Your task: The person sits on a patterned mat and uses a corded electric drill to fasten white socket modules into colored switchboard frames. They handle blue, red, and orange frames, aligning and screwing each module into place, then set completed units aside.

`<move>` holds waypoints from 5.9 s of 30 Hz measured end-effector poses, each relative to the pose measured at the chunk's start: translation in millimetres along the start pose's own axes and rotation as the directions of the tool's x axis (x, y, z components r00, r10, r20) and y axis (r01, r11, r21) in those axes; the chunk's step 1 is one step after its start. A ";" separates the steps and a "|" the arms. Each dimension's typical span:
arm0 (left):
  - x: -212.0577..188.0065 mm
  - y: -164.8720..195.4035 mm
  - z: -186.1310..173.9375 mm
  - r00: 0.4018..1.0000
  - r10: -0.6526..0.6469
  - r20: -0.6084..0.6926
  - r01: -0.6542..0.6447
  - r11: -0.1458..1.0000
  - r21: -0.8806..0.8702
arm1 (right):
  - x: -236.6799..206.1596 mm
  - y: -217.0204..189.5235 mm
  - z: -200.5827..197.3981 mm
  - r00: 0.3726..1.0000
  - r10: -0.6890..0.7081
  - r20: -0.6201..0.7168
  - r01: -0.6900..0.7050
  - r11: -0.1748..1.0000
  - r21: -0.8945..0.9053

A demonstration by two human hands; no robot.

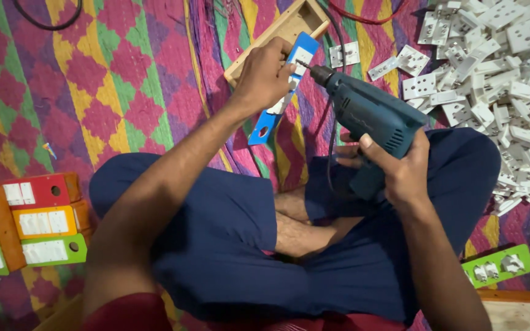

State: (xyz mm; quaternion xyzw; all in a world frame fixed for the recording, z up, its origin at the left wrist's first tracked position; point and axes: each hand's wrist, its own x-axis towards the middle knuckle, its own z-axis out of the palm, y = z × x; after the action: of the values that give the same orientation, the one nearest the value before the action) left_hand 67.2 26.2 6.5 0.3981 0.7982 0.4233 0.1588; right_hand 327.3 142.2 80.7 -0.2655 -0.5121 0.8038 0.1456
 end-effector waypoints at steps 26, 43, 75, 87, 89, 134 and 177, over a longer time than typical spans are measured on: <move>0.5 7.7 -1.2 0.980 -0.180 0.090 0.171 0.980 0.100 | 1.0 11.5 -9.4 0.996 -0.073 0.042 0.075 0.996 -0.048; 3.8 -28.1 20.9 0.996 -0.089 -0.006 0.089 0.996 0.028 | 4.7 -3.7 -11.5 0.993 -0.107 0.040 0.106 0.994 0.027; 21.6 -21.3 -6.9 0.952 -0.267 0.150 0.297 0.682 -0.668 | -5.7 16.7 -8.4 0.967 -0.232 0.108 0.244 0.962 -0.121; 17.4 -16.7 0.7 0.971 -0.238 0.015 0.209 0.820 -0.533 | -9.6 15.9 -8.7 0.972 -0.219 0.082 0.230 0.962 -0.150; 18.4 -17.9 -0.3 0.963 -0.265 0.038 0.239 0.788 -0.567 | -8.5 17.0 -8.4 0.958 -0.266 0.110 0.282 0.943 -0.179; 21.4 -28.1 0.3 0.963 -0.268 -0.002 0.228 0.823 -0.521 | -3.9 15.7 2.2 0.980 -0.162 0.116 0.176 0.976 -0.126; -46.3 63.6 2.1 0.820 -0.181 0.543 0.549 0.521 -0.654 | 22.8 25.3 50.5 0.615 -0.703 0.357 0.659 0.210 -0.722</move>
State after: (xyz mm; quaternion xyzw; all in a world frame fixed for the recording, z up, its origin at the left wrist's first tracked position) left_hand 129.7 12.3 52.3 0.1836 0.5423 0.5917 0.5675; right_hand 280.6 105.1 68.5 -0.0672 -0.8732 0.3237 0.3580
